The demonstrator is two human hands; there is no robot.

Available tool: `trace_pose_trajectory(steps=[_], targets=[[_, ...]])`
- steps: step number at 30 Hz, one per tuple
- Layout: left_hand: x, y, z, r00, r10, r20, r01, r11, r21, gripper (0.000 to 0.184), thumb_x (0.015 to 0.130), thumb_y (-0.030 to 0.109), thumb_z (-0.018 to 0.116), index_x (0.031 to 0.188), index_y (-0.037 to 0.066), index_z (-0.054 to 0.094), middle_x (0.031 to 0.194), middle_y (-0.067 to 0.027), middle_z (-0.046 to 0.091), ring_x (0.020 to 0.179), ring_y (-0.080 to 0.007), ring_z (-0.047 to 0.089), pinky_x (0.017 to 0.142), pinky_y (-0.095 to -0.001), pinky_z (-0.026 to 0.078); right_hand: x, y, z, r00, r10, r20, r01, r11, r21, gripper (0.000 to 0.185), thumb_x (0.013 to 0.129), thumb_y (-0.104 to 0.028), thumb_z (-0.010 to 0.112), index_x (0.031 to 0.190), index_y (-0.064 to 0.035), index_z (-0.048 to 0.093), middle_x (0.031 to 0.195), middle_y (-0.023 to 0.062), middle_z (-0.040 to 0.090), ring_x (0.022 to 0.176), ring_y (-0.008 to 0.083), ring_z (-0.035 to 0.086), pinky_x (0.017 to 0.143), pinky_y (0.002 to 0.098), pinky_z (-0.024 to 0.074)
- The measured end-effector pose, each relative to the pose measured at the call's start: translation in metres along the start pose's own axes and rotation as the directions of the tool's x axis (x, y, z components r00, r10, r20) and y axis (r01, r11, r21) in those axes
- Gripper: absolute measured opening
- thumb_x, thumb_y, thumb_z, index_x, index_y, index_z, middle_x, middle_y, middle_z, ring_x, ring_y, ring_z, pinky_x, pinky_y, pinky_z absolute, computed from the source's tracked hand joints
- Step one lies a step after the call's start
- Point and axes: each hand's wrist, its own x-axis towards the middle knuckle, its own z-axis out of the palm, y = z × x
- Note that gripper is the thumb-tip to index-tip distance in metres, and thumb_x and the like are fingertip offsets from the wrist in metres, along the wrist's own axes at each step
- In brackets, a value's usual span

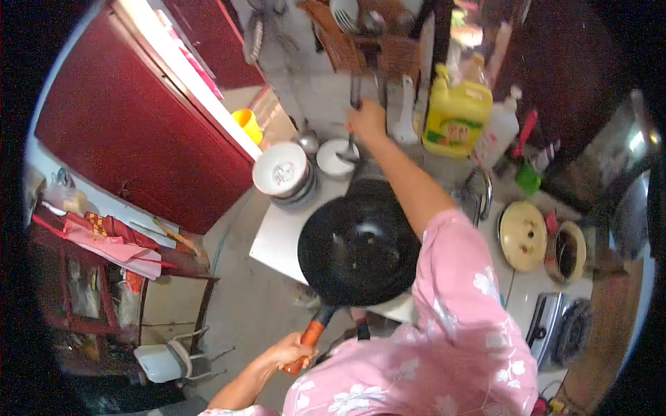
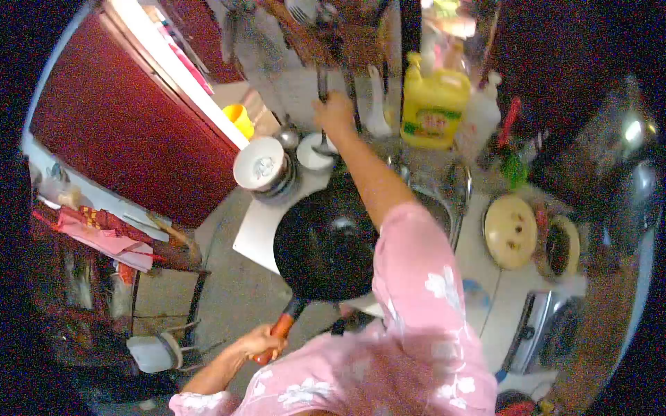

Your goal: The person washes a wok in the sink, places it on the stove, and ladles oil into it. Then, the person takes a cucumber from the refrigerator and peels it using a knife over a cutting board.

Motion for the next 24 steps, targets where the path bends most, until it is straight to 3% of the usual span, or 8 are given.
trace_pose_trajectory(steps=[3, 5, 7, 9, 11, 17, 19, 24], targets=[[0.003, 0.003, 0.000, 0.999, -0.001, -0.039, 0.002, 1.000, 0.025, 0.020, 0.065, 0.007, 0.059, 0.080, 0.005, 0.045, 0.057, -0.0015, 0.047, 0.044, -0.0104, 0.047, 0.040, -0.0235, 0.039, -0.010, -0.012, -0.026, 0.983, 0.000, 0.182, 0.029, 0.987, -0.159, 0.047, 0.059, -0.038, 0.063, 0.080, 0.0031, 0.057, 0.077, 0.0209, 0.058, 0.068, 0.0331, 0.058, 0.062, 0.0378, 0.0470], [0.007, 0.007, 0.001, 0.998, -0.010, -0.054, 0.011, 1.000, 0.014, 0.015, 0.068, 0.005, 0.056, 0.077, 0.004, 0.043, 0.056, -0.0028, 0.047, 0.043, -0.0112, 0.046, 0.039, -0.0242, 0.039, -0.025, -0.014, -0.044, 0.992, -0.100, 0.075, 0.112, 0.978, -0.176, 0.048, 0.060, -0.039, 0.061, 0.081, 0.0036, 0.056, 0.079, 0.0201, 0.058, 0.068, 0.0333, 0.057, 0.065, 0.0369, 0.0465], [0.010, 0.012, 0.000, 0.999, -0.033, -0.027, 0.033, 0.999, -0.009, 0.014, 0.070, 0.005, 0.055, 0.078, 0.005, 0.043, 0.056, -0.0013, 0.046, 0.044, -0.0089, 0.044, 0.040, -0.0226, 0.038, -0.065, -0.030, -0.091, 0.970, -0.204, 0.131, 0.204, 0.979, 0.011, 0.044, 0.065, -0.035, 0.060, 0.086, 0.0032, 0.055, 0.076, 0.0167, 0.059, 0.067, 0.0268, 0.058, 0.065, 0.0329, 0.0469], [0.014, 0.016, -0.001, 0.999, -0.037, 0.004, 0.037, 0.999, -0.018, 0.014, 0.070, 0.005, 0.055, 0.078, 0.005, 0.043, 0.057, -0.0015, 0.046, 0.044, -0.0090, 0.044, 0.041, -0.0224, 0.038, -0.109, -0.044, -0.144, 0.899, -0.017, 0.439, -0.078, 0.977, 0.199, 0.039, 0.076, -0.020, 0.054, 0.106, 0.0036, 0.047, 0.086, 0.0097, 0.059, 0.073, 0.0159, 0.058, 0.063, 0.0250, 0.0479], [0.018, 0.024, -0.001, 0.999, -0.033, 0.033, 0.034, 0.999, -0.023, 0.014, 0.070, 0.005, 0.055, 0.078, 0.005, 0.043, 0.057, -0.0017, 0.046, 0.044, -0.0091, 0.044, 0.041, -0.0223, 0.039, -0.153, -0.046, -0.188, 0.840, 0.025, 0.543, -0.251, 0.904, 0.346, 0.030, 0.078, -0.017, 0.052, 0.101, 0.0029, 0.051, 0.087, 0.0107, 0.058, 0.073, 0.0153, 0.058, 0.063, 0.0249, 0.0477], [0.023, 0.037, 0.003, 0.999, -0.051, -0.001, 0.051, 0.999, 0.019, 0.016, 0.069, 0.004, 0.055, 0.080, 0.004, 0.043, 0.058, -0.0024, 0.045, 0.045, -0.0101, 0.045, 0.041, -0.0225, 0.038, -0.263, 0.018, -0.271, 0.632, 0.284, 0.721, -0.587, 0.783, 0.206, 0.022, 0.079, -0.017, 0.050, 0.093, 0.0004, 0.054, 0.076, 0.0070, 0.059, 0.067, 0.0127, 0.058, 0.056, 0.0237, 0.0462], [0.020, 0.046, 0.009, 0.997, -0.058, -0.041, 0.061, 0.995, 0.079, 0.020, 0.068, 0.004, 0.056, 0.083, 0.003, 0.043, 0.058, -0.0028, 0.045, 0.044, -0.0109, 0.045, 0.040, -0.0227, 0.038, -0.293, 0.067, -0.264, 0.573, 0.491, 0.656, -0.676, 0.736, 0.040, 0.021, 0.079, -0.018, 0.049, 0.087, 0.0001, 0.055, 0.073, 0.0055, 0.058, 0.064, 0.0126, 0.058, 0.054, 0.0235, 0.0456], [0.018, 0.052, 0.011, 0.995, -0.079, -0.055, 0.081, 0.996, 0.039, 0.023, 0.068, 0.004, 0.057, 0.086, 0.002, 0.042, 0.058, -0.0033, 0.044, 0.044, -0.0113, 0.045, 0.040, -0.0231, 0.038, -0.314, 0.191, -0.210, 0.797, 0.496, 0.345, -0.474, 0.867, -0.152, 0.023, 0.078, -0.022, 0.049, 0.081, 0.0000, 0.056, 0.070, 0.0130, 0.057, 0.061, 0.0245, 0.057, 0.058, 0.0330, 0.0462]])
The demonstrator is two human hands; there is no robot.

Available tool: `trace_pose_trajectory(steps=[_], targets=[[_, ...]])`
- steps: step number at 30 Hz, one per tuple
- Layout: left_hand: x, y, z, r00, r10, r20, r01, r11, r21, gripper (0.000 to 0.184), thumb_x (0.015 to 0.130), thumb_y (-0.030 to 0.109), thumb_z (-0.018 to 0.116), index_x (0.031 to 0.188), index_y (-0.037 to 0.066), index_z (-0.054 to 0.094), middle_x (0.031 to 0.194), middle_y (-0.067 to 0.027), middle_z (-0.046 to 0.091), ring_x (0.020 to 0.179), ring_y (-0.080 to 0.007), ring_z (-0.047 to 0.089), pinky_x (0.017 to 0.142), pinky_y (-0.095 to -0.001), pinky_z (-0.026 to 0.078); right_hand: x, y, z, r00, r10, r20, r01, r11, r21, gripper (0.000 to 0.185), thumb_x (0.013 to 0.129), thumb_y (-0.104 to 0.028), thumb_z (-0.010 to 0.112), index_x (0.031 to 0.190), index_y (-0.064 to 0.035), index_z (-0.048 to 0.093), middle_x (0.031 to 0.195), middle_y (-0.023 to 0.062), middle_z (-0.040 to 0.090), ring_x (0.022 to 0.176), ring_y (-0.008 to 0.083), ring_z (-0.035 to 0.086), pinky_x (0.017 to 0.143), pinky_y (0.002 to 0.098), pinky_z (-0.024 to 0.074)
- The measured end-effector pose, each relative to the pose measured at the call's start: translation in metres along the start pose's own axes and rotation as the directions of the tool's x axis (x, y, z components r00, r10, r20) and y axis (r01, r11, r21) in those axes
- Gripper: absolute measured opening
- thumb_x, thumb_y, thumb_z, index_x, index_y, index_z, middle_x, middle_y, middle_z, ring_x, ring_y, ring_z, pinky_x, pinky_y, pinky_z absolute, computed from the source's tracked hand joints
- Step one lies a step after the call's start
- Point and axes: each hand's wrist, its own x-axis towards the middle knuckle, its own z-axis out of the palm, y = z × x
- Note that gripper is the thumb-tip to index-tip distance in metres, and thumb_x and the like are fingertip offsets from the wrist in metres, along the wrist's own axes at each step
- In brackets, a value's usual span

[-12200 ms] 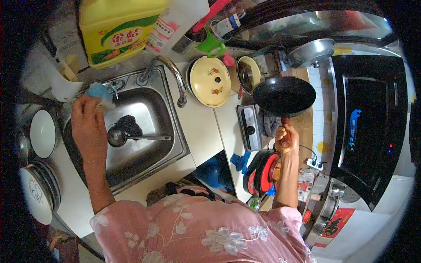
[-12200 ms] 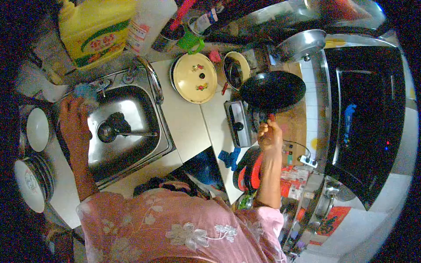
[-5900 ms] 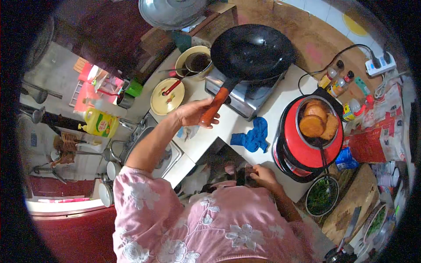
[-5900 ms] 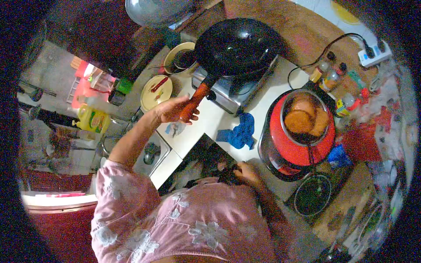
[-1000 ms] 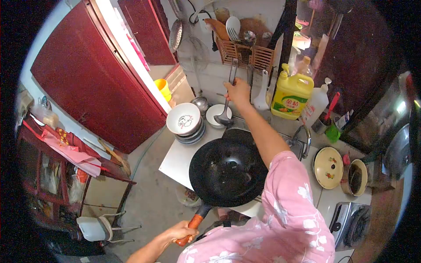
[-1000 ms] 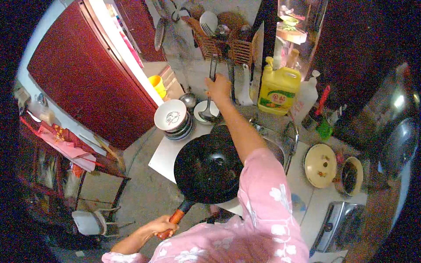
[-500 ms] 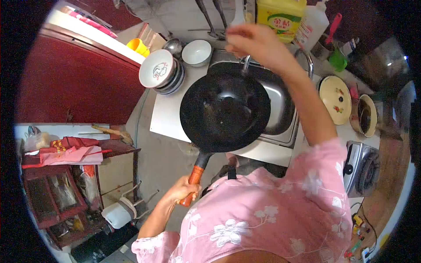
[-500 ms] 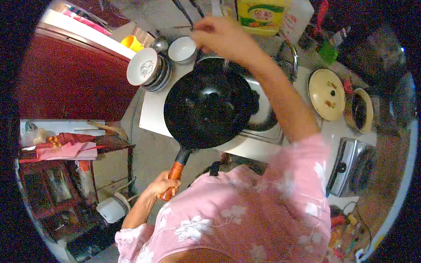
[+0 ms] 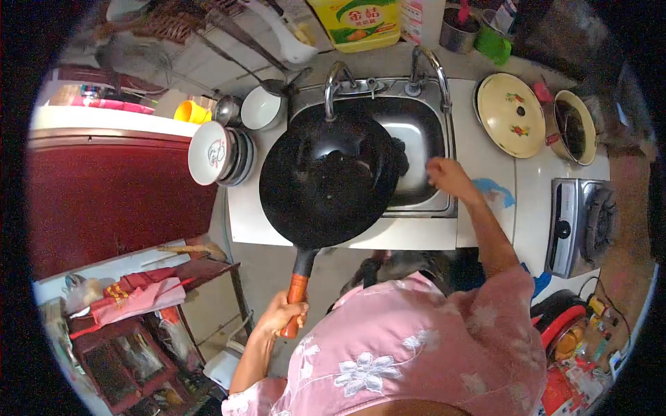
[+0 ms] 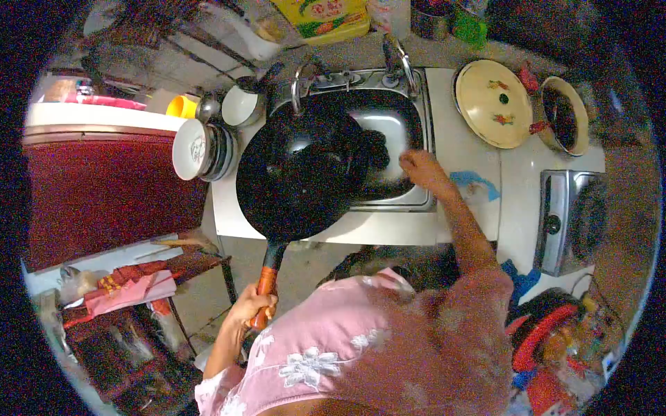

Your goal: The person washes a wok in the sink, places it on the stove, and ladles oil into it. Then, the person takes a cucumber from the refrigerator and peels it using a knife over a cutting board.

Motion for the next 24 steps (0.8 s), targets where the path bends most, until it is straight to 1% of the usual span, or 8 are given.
trace_pose_trajectory(steps=[3, 7, 11, 13, 17, 18, 22, 24], targets=[[-0.001, 0.003, 0.006, 1.000, -0.017, -0.015, 0.017, 0.999, -0.034, 0.024, 0.068, 0.004, 0.057, 0.086, 0.001, 0.042, 0.059, -0.0030, 0.043, 0.044, -0.0111, 0.045, 0.040, -0.0232, 0.038, 0.068, 0.022, 0.023, 0.934, -0.168, -0.317, 0.090, 0.964, -0.249, 0.028, 0.076, -0.025, 0.050, 0.088, -0.0004, 0.056, 0.079, 0.0208, 0.057, 0.072, 0.0352, 0.055, 0.068, 0.0400, 0.0445], [-0.002, 0.004, 0.014, 0.996, -0.059, -0.067, 0.054, 0.995, -0.084, 0.025, 0.068, 0.004, 0.057, 0.088, 0.001, 0.041, 0.060, -0.0028, 0.043, 0.045, -0.0110, 0.045, 0.040, -0.0226, 0.038, 0.154, 0.010, 0.028, 0.853, -0.319, -0.412, 0.154, 0.910, -0.386, 0.041, 0.070, -0.028, 0.059, 0.094, 0.0043, 0.051, 0.082, 0.0214, 0.056, 0.077, 0.0364, 0.054, 0.066, 0.0420, 0.0430], [0.001, 0.008, 0.022, 0.995, -0.067, -0.078, 0.063, 0.997, -0.050, 0.025, 0.068, 0.003, 0.057, 0.088, 0.001, 0.041, 0.060, -0.0028, 0.044, 0.046, -0.0109, 0.045, 0.041, -0.0225, 0.039, 0.191, -0.034, 0.019, 0.847, -0.350, -0.399, 0.191, 0.902, -0.386, 0.047, 0.070, -0.029, 0.060, 0.101, 0.0045, 0.045, 0.087, 0.0234, 0.054, 0.082, 0.0371, 0.053, 0.069, 0.0429, 0.0426], [0.005, 0.006, 0.025, 0.993, -0.073, -0.088, 0.068, 0.996, -0.059, 0.025, 0.069, 0.003, 0.056, 0.088, 0.001, 0.041, 0.060, -0.0029, 0.044, 0.046, -0.0107, 0.045, 0.042, -0.0225, 0.039, 0.206, -0.044, 0.019, 0.886, -0.364, -0.286, 0.234, 0.886, -0.400, 0.051, 0.070, -0.027, 0.060, 0.105, 0.0048, 0.039, 0.089, 0.0251, 0.053, 0.084, 0.0377, 0.052, 0.071, 0.0430, 0.0427], [0.010, 0.003, 0.029, 0.992, -0.072, -0.104, 0.068, 0.997, -0.045, 0.024, 0.069, 0.004, 0.055, 0.088, 0.001, 0.042, 0.059, -0.0033, 0.045, 0.045, -0.0104, 0.045, 0.043, -0.0226, 0.038, 0.215, -0.058, 0.017, 0.953, -0.239, -0.187, 0.134, 0.883, -0.450, 0.050, 0.068, -0.020, 0.061, 0.105, 0.0054, 0.039, 0.090, 0.0260, 0.053, 0.083, 0.0382, 0.053, 0.072, 0.0437, 0.0431], [0.010, 0.004, 0.029, 0.992, -0.073, -0.105, 0.068, 0.996, -0.051, 0.024, 0.069, 0.004, 0.055, 0.088, 0.001, 0.042, 0.059, -0.0033, 0.045, 0.045, -0.0104, 0.045, 0.043, -0.0226, 0.038, 0.215, -0.054, 0.015, 0.916, -0.364, -0.170, 0.249, 0.847, -0.470, 0.048, 0.068, -0.016, 0.060, 0.105, 0.0054, 0.039, 0.091, 0.0253, 0.053, 0.082, 0.0385, 0.053, 0.072, 0.0437, 0.0430], [0.015, 0.009, 0.030, 0.995, -0.084, -0.049, 0.080, 0.994, -0.079, 0.022, 0.070, 0.003, 0.054, 0.088, 0.001, 0.042, 0.058, -0.0034, 0.045, 0.045, -0.0102, 0.044, 0.043, -0.0226, 0.037, 0.226, -0.043, 0.009, 0.941, -0.316, -0.122, 0.224, 0.850, -0.476, 0.047, 0.068, -0.014, 0.058, 0.106, 0.0058, 0.038, 0.094, 0.0256, 0.052, 0.084, 0.0386, 0.052, 0.074, 0.0426, 0.0424], [0.016, 0.010, 0.031, 0.996, -0.087, -0.036, 0.083, 0.992, -0.094, 0.022, 0.070, 0.003, 0.054, 0.088, 0.001, 0.042, 0.058, -0.0032, 0.045, 0.045, -0.0101, 0.044, 0.043, -0.0226, 0.037, 0.230, -0.038, 0.009, 0.910, -0.407, -0.083, 0.308, 0.795, -0.523, 0.044, 0.068, -0.013, 0.058, 0.103, 0.0059, 0.039, 0.095, 0.0262, 0.050, 0.088, 0.0390, 0.051, 0.077, 0.0422, 0.0409]])
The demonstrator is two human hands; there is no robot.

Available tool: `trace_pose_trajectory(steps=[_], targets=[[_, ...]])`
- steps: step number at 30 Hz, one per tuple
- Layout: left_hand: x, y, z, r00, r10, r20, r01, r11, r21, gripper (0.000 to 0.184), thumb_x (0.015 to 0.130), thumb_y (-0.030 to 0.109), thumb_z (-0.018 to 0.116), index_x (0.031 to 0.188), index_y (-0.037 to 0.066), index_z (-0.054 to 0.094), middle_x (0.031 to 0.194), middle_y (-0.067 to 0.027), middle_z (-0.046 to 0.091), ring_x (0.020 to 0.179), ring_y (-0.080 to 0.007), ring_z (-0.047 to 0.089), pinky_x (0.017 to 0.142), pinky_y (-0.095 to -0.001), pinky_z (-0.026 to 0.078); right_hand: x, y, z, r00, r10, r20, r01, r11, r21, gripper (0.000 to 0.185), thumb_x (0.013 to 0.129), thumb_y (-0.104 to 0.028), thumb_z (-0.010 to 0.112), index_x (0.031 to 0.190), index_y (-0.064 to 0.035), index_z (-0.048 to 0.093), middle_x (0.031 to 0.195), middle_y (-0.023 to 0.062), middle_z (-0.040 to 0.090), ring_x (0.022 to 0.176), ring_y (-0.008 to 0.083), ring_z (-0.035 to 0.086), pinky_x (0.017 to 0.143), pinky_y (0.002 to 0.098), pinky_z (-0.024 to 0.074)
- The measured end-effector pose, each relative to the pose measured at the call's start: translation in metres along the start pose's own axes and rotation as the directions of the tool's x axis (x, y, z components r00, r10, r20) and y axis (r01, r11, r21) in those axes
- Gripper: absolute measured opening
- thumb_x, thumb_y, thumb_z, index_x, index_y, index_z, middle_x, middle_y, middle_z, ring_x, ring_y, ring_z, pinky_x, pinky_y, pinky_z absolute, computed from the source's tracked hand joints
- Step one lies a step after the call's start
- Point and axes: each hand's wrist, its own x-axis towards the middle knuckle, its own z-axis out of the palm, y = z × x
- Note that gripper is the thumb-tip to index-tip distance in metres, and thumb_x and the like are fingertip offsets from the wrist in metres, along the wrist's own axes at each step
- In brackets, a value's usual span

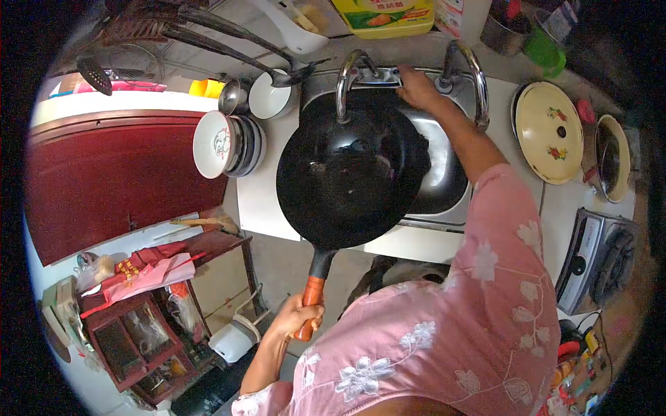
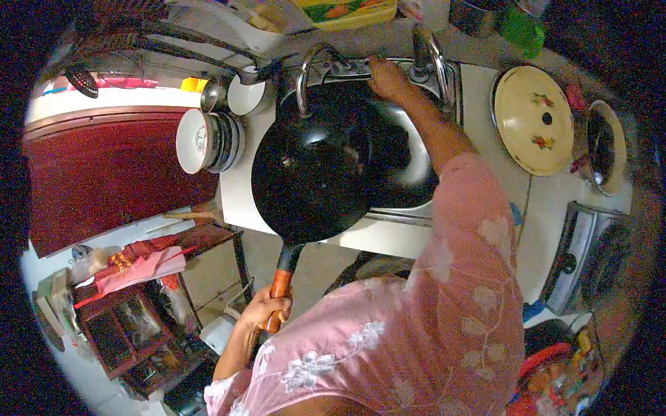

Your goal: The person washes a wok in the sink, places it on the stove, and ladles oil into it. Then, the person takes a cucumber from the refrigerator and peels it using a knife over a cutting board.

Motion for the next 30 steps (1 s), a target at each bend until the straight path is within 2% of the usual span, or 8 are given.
trace_pose_trajectory(steps=[4, 6, 12, 19, 21, 25, 28, 30], targets=[[0.002, 0.005, 0.003, 1.000, 0.013, 0.016, -0.013, 1.000, -0.002, 0.022, 0.070, 0.003, 0.053, 0.089, 0.001, 0.041, 0.059, -0.0025, 0.044, 0.046, -0.0097, 0.045, 0.043, -0.0224, 0.038, 0.001, 0.002, -0.004, 1.000, -0.018, 0.015, 0.018, 0.999, 0.028, 0.039, 0.068, -0.012, 0.057, 0.098, 0.0057, 0.040, 0.095, 0.0262, 0.050, 0.090, 0.0394, 0.049, 0.079, 0.0427, 0.0392], [0.002, 0.004, 0.003, 0.999, 0.022, 0.024, -0.022, 1.000, -0.002, 0.022, 0.070, 0.003, 0.053, 0.089, 0.001, 0.041, 0.059, -0.0023, 0.044, 0.047, -0.0096, 0.045, 0.043, -0.0223, 0.038, 0.001, 0.000, -0.008, 0.996, 0.023, 0.090, -0.027, 0.999, 0.037, 0.035, 0.067, -0.010, 0.056, 0.094, 0.0056, 0.041, 0.092, 0.0260, 0.050, 0.089, 0.0397, 0.049, 0.078, 0.0436, 0.0394], [0.002, 0.000, 0.004, 0.999, 0.033, 0.040, -0.030, 0.998, -0.062, 0.024, 0.070, 0.004, 0.055, 0.089, 0.001, 0.041, 0.060, -0.0025, 0.044, 0.045, -0.0101, 0.045, 0.042, -0.0224, 0.038, 0.004, 0.002, -0.007, 0.997, -0.034, 0.072, 0.036, 0.999, -0.026, 0.032, 0.066, -0.005, 0.054, 0.094, 0.0052, 0.042, 0.088, 0.0264, 0.051, 0.086, 0.0392, 0.051, 0.076, 0.0434, 0.0408], [-0.001, -0.001, 0.007, 0.997, 0.053, 0.053, -0.046, 0.991, -0.125, 0.026, 0.069, 0.005, 0.054, 0.091, 0.000, 0.040, 0.061, -0.0026, 0.044, 0.044, -0.0102, 0.044, 0.041, -0.0225, 0.038, 0.007, 0.001, -0.007, 0.997, -0.012, 0.078, 0.013, 1.000, -0.014, 0.033, 0.065, -0.003, 0.053, 0.095, 0.0050, 0.043, 0.089, 0.0244, 0.052, 0.087, 0.0373, 0.051, 0.077, 0.0431, 0.0412], [-0.001, 0.000, 0.009, 0.997, 0.058, 0.059, -0.050, 0.990, -0.128, 0.026, 0.069, 0.005, 0.054, 0.091, 0.000, 0.040, 0.061, -0.0027, 0.044, 0.044, -0.0102, 0.044, 0.041, -0.0225, 0.038, 0.007, 0.002, -0.008, 0.991, 0.006, 0.135, -0.001, 0.999, -0.038, 0.037, 0.066, -0.003, 0.053, 0.100, 0.0046, 0.042, 0.092, 0.0242, 0.052, 0.088, 0.0373, 0.050, 0.077, 0.0428, 0.0412], [-0.001, 0.000, 0.012, 0.997, 0.065, 0.043, -0.060, 0.992, -0.113, 0.027, 0.068, 0.005, 0.054, 0.091, 0.000, 0.040, 0.062, -0.0025, 0.044, 0.044, -0.0102, 0.044, 0.041, -0.0227, 0.037, 0.011, 0.014, 0.004, 0.994, -0.040, 0.104, 0.047, 0.997, -0.068, 0.038, 0.068, -0.004, 0.053, 0.103, 0.0039, 0.041, 0.094, 0.0241, 0.051, 0.089, 0.0374, 0.050, 0.078, 0.0425, 0.0412], [0.000, 0.000, 0.015, 0.998, 0.068, 0.018, -0.065, 0.992, -0.107, 0.027, 0.068, 0.005, 0.054, 0.091, 0.000, 0.040, 0.061, -0.0025, 0.044, 0.044, -0.0103, 0.044, 0.040, -0.0227, 0.037, -0.001, 0.011, 0.000, 0.993, -0.010, 0.120, 0.006, 0.999, 0.033, 0.036, 0.071, -0.006, 0.052, 0.104, 0.0037, 0.041, 0.095, 0.0241, 0.051, 0.089, 0.0374, 0.050, 0.078, 0.0425, 0.0408], [0.000, -0.001, 0.018, 0.998, 0.063, 0.005, -0.062, 0.992, -0.111, 0.026, 0.068, 0.005, 0.054, 0.091, 0.000, 0.041, 0.060, -0.0026, 0.043, 0.043, -0.0105, 0.044, 0.040, -0.0228, 0.037, -0.020, 0.011, 0.003, 0.998, 0.035, -0.057, -0.029, 0.995, 0.100, 0.032, 0.074, -0.010, 0.050, 0.102, 0.0029, 0.044, 0.095, 0.0238, 0.051, 0.089, 0.0369, 0.050, 0.077, 0.0429, 0.0410]])
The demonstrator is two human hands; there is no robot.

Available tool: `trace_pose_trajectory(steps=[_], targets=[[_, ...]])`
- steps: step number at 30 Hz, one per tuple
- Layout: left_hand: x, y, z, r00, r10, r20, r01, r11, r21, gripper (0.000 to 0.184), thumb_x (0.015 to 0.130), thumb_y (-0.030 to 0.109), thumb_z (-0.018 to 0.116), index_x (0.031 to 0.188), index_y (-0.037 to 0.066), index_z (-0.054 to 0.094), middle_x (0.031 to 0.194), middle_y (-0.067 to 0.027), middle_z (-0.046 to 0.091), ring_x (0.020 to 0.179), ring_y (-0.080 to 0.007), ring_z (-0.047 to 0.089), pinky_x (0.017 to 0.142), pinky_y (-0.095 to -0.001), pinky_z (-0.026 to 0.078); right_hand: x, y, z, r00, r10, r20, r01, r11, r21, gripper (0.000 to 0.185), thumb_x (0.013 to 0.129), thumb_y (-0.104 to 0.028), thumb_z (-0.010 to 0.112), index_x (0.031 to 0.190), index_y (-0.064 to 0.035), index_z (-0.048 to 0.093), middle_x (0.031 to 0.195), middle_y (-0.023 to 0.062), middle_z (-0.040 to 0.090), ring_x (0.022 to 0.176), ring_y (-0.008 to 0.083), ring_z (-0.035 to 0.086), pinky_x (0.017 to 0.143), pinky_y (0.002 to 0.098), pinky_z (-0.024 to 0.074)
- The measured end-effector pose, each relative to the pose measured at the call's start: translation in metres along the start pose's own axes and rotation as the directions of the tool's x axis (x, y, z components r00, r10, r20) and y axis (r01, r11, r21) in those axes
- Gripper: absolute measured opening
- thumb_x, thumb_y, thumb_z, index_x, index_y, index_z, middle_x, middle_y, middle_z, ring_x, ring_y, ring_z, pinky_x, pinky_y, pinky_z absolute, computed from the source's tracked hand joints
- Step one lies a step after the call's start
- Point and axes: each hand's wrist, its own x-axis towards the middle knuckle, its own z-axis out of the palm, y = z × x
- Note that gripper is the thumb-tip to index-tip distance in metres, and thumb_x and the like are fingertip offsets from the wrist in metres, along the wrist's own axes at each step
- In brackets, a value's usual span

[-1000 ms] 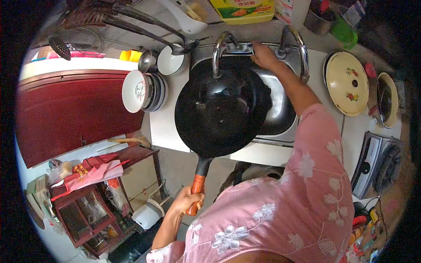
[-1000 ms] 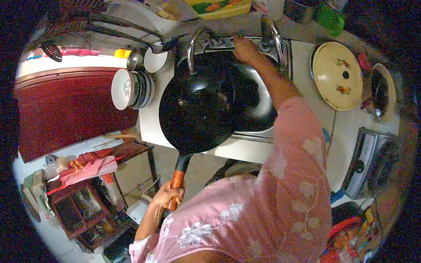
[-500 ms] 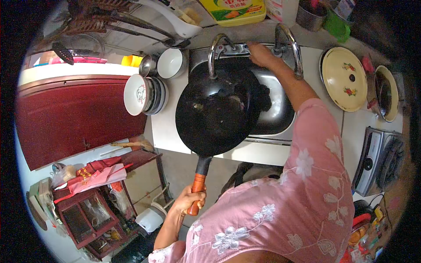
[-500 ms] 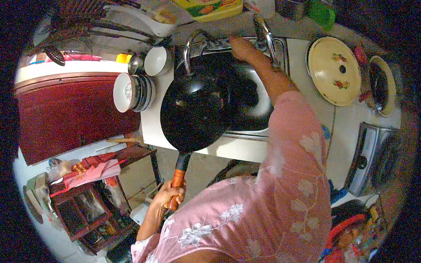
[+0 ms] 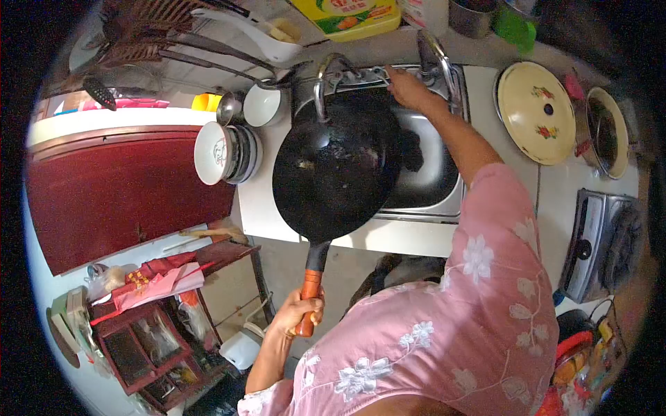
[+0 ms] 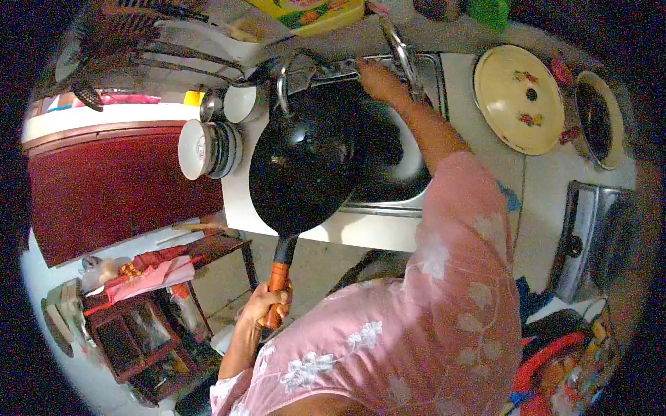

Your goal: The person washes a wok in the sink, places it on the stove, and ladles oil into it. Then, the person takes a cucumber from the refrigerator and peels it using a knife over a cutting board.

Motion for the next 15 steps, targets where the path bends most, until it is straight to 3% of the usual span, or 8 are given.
trace_pose_trajectory(steps=[3, 5, 7, 8, 10, 11, 13, 15], targets=[[0.003, 0.001, 0.002, 1.000, 0.023, -0.003, -0.024, 1.000, -0.009, 0.026, 0.068, 0.005, 0.054, 0.090, -0.001, 0.041, 0.059, -0.0029, 0.043, 0.042, -0.0111, 0.044, 0.040, -0.0230, 0.037, -0.050, -0.006, -0.008, 0.978, 0.152, 0.140, -0.137, 0.985, -0.108, 0.031, 0.078, -0.013, 0.046, 0.105, 0.0018, 0.046, 0.097, 0.0258, 0.050, 0.091, 0.0368, 0.049, 0.077, 0.0435, 0.0411], [0.002, 0.000, 0.000, 1.000, 0.019, 0.001, -0.019, 0.999, -0.051, 0.025, 0.068, 0.005, 0.055, 0.089, 0.000, 0.042, 0.058, -0.0031, 0.043, 0.041, -0.0114, 0.043, 0.039, -0.0234, 0.037, -0.091, 0.025, 0.049, 0.879, 0.331, 0.345, -0.311, 0.944, -0.113, 0.030, 0.080, -0.014, 0.041, 0.105, 0.0008, 0.047, 0.102, 0.0255, 0.048, 0.092, 0.0363, 0.049, 0.076, 0.0429, 0.0421], [0.000, 0.003, 0.005, 0.999, 0.030, -0.022, -0.031, 0.999, -0.038, 0.025, 0.068, 0.005, 0.055, 0.088, 0.000, 0.042, 0.059, -0.0031, 0.043, 0.041, -0.0112, 0.043, 0.039, -0.0232, 0.038, -0.130, 0.016, 0.065, 0.809, 0.235, 0.539, -0.075, 0.951, -0.301, 0.034, 0.081, -0.018, 0.040, 0.108, 0.0010, 0.045, 0.108, 0.0244, 0.045, 0.095, 0.0361, 0.048, 0.079, 0.0412, 0.0413], [0.000, 0.003, 0.006, 0.999, 0.041, -0.031, -0.042, 0.999, -0.029, 0.024, 0.068, 0.005, 0.055, 0.088, 0.000, 0.042, 0.059, -0.0031, 0.043, 0.041, -0.0110, 0.043, 0.039, -0.0231, 0.038, -0.144, 0.018, 0.085, 0.816, 0.231, 0.530, -0.078, 0.952, -0.295, 0.034, 0.081, -0.018, 0.040, 0.108, 0.0010, 0.045, 0.108, 0.0244, 0.045, 0.095, 0.0361, 0.048, 0.079, 0.0412, 0.0413], [-0.002, 0.002, 0.008, 0.996, 0.061, -0.057, -0.062, 0.998, -0.009, 0.024, 0.068, 0.005, 0.055, 0.087, 0.000, 0.042, 0.060, -0.0031, 0.043, 0.041, -0.0108, 0.043, 0.039, -0.0230, 0.038, -0.161, 0.015, 0.118, 0.925, 0.349, 0.153, -0.311, 0.923, -0.226, 0.037, 0.079, -0.023, 0.042, 0.110, -0.0032, 0.044, 0.109, 0.0224, 0.044, 0.096, 0.0354, 0.048, 0.082, 0.0399, 0.0398], [-0.002, 0.002, 0.010, 0.997, 0.053, -0.062, -0.055, 0.998, -0.028, 0.024, 0.069, 0.005, 0.055, 0.087, 0.000, 0.042, 0.060, -0.0031, 0.043, 0.042, -0.0106, 0.043, 0.039, -0.0229, 0.038, -0.159, 0.014, 0.121, 0.930, 0.340, 0.143, -0.307, 0.928, -0.209, 0.037, 0.079, -0.023, 0.042, 0.110, -0.0032, 0.044, 0.109, 0.0224, 0.044, 0.096, 0.0354, 0.048, 0.082, 0.0399, 0.0398], [-0.002, 0.004, 0.013, 0.995, 0.054, -0.080, -0.058, 0.998, -0.040, 0.024, 0.069, 0.005, 0.055, 0.087, 0.000, 0.042, 0.060, -0.0030, 0.043, 0.042, -0.0105, 0.043, 0.039, -0.0229, 0.038, -0.149, -0.005, 0.094, 0.649, 0.704, 0.289, -0.746, 0.663, 0.061, 0.040, 0.078, -0.024, 0.042, 0.114, -0.0065, 0.040, 0.109, 0.0218, 0.045, 0.098, 0.0348, 0.047, 0.085, 0.0405, 0.0378], [-0.002, 0.003, 0.015, 0.997, 0.056, -0.057, -0.057, 0.998, -0.018, 0.024, 0.068, 0.004, 0.056, 0.087, 0.000, 0.042, 0.061, -0.0030, 0.043, 0.043, -0.0104, 0.043, 0.040, -0.0230, 0.038, -0.148, 0.004, 0.113, 0.662, 0.713, 0.232, -0.743, 0.665, 0.076, 0.031, 0.076, -0.021, 0.042, 0.101, -0.0046, 0.050, 0.099, 0.0194, 0.051, 0.095, 0.0343, 0.048, 0.080, 0.0416, 0.0408]])
